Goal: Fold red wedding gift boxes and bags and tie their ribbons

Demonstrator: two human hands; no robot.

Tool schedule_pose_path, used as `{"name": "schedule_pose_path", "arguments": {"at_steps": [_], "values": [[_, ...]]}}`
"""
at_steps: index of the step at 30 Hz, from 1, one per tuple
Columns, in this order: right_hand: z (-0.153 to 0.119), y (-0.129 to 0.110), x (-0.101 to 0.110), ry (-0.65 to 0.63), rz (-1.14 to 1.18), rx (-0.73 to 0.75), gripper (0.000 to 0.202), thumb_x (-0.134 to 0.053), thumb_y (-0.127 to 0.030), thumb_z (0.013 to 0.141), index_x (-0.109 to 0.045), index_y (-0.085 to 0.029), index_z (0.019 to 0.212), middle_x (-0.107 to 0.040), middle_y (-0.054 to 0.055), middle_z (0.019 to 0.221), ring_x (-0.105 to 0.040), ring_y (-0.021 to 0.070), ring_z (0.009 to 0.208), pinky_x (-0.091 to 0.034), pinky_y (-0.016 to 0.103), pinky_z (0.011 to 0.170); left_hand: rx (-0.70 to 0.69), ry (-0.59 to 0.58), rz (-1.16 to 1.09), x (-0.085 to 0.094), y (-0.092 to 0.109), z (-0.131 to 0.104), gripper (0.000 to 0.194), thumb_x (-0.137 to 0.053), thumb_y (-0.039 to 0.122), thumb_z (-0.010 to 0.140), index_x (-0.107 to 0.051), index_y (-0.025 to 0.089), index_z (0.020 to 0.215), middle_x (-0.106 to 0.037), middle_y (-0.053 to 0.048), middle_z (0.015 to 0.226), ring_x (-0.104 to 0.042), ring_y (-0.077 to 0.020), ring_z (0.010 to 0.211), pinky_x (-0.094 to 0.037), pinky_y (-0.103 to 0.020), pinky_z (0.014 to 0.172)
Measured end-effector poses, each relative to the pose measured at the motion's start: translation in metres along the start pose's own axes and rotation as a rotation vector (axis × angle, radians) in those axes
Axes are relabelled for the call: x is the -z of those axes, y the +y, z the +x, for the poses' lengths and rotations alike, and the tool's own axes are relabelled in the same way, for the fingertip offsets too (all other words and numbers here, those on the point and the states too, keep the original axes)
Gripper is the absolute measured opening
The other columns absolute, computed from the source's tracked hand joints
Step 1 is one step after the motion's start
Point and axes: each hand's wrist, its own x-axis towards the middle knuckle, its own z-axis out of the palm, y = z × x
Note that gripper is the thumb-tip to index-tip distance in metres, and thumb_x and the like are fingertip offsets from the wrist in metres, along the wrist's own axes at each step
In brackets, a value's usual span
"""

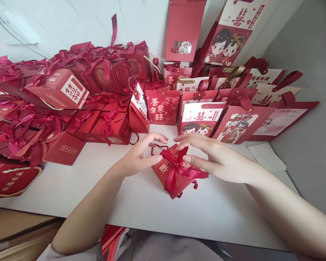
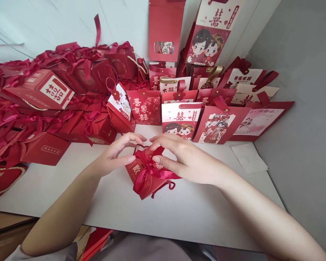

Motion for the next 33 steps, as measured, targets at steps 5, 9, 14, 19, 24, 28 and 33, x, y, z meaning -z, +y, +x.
{"name": "schedule_pose_path", "arguments": {"at_steps": [5, 9, 14, 19, 24, 28, 33], "values": [[0.001, 0.000, 0.000, 0.026, 0.008, -0.055, 0.018, -0.049, -0.031, 0.102, -0.063, -0.022, 0.109, -0.069, 0.004, 0.107, -0.065, 0.0174, 0.094, -0.049, 0.029, 0.084, -0.077, 0.209, 0.150, -0.013, 0.002, 0.004, 0.007, -0.063, 0.025, 0.090, -0.064, 0.018, 0.092, -0.064, -0.004, 0.093, -0.060, -0.0161, 0.088, -0.047, -0.031, 0.084], [0.000, 0.004, 0.003, 0.034, 0.012, -0.058, 0.014, -0.051, -0.018, 0.097, -0.061, -0.022, 0.106, -0.069, 0.002, 0.101, -0.065, 0.0151, 0.087, -0.049, 0.027, 0.079, -0.182, 0.203, 0.133, -0.019, 0.004, 0.004, 0.007, -0.064, 0.020, 0.090, -0.068, 0.018, 0.086, -0.065, -0.004, 0.090, -0.062, -0.0145, 0.088, -0.048, -0.029, 0.084], [-0.001, 0.010, 0.005, -0.112, 0.107, 0.032, 0.024, -0.057, -0.013, 0.089, -0.059, -0.022, 0.112, -0.067, 0.004, 0.111, -0.064, 0.0173, 0.099, -0.051, 0.030, 0.085, -0.234, 0.137, 0.115, -0.023, 0.007, 0.003, 0.006, -0.063, 0.018, 0.091, -0.069, 0.018, 0.093, -0.064, -0.005, 0.098, -0.062, -0.0146, 0.094, -0.048, -0.028, 0.089], [-0.004, 0.010, 0.007, -0.125, 0.149, -0.027, 0.022, -0.061, -0.015, 0.087, -0.056, -0.023, 0.106, -0.067, 0.003, 0.108, -0.063, 0.0183, 0.098, -0.051, 0.032, 0.086, -0.282, 0.122, 0.106, -0.024, 0.009, 0.002, 0.007, -0.062, 0.018, 0.090, -0.067, 0.018, 0.096, -0.063, -0.006, 0.103, -0.061, -0.0160, 0.101, -0.046, -0.030, 0.094], [-0.002, 0.009, 0.003, -0.086, 0.044, -0.008, 0.014, -0.061, -0.016, 0.088, -0.058, -0.022, 0.100, -0.066, 0.003, 0.100, -0.061, 0.0173, 0.088, -0.050, 0.032, 0.080, -0.319, 0.059, 0.114, -0.024, 0.009, -0.001, 0.011, -0.063, 0.021, 0.089, -0.067, 0.020, 0.100, -0.061, -0.007, 0.110, -0.060, -0.0185, 0.107, -0.045, -0.033, 0.100], [0.000, 0.009, -0.005, 0.021, 0.005, 0.100, 0.009, -0.059, -0.013, 0.090, -0.057, -0.021, 0.093, -0.064, 0.004, 0.094, -0.059, 0.0173, 0.087, -0.048, 0.031, 0.077, -0.269, 0.014, 0.102, -0.025, 0.010, -0.001, 0.008, -0.063, 0.024, 0.089, -0.063, 0.019, 0.096, -0.060, -0.008, 0.115, -0.058, -0.0205, 0.114, -0.043, -0.034, 0.103], [-0.001, 0.008, -0.015, 0.179, -0.153, 0.252, 0.010, -0.055, -0.011, 0.093, -0.052, -0.020, 0.091, -0.062, 0.004, 0.086, -0.058, 0.0147, 0.075, -0.046, 0.027, 0.066, -0.213, -0.023, 0.081, -0.025, 0.011, -0.001, 0.010, -0.061, 0.029, 0.091, -0.059, 0.019, 0.092, -0.062, -0.009, 0.113, -0.056, -0.0229, 0.117, -0.042, -0.036, 0.103]]}}
